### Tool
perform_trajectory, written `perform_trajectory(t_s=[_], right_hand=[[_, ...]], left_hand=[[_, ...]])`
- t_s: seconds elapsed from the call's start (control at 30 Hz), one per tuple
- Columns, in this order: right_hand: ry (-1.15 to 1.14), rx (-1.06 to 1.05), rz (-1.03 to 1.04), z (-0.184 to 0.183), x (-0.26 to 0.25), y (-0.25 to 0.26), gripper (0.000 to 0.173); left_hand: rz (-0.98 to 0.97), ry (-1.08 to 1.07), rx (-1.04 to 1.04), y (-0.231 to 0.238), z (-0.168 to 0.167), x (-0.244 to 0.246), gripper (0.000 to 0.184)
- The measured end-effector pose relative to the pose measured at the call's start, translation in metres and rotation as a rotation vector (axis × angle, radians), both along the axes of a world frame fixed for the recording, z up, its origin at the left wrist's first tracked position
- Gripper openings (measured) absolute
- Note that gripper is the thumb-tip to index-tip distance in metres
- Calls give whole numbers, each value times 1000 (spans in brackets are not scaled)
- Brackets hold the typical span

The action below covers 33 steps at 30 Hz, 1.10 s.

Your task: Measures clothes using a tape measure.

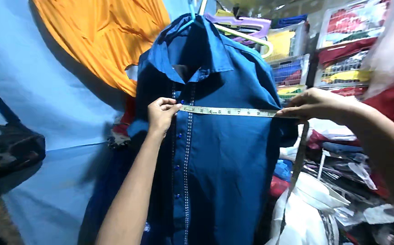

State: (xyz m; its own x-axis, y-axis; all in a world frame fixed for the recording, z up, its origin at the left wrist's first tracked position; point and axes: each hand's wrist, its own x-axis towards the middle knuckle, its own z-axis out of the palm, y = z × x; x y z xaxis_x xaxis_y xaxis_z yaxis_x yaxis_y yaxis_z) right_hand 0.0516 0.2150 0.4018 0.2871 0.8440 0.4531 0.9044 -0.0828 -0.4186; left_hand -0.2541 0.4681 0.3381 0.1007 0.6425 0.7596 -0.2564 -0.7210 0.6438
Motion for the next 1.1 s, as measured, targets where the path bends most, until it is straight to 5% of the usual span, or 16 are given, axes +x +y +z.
perform_trajectory(t_s=[0.3, 1.1], right_hand=[[-69, 64, -53, -9, 11, 4, 23], [-240, 156, -110, -19, 12, 5, 20]], left_hand=[[-20, 52, 194, 10, -2, 0, 26], [166, -79, 265, 13, -20, 24, 13]])
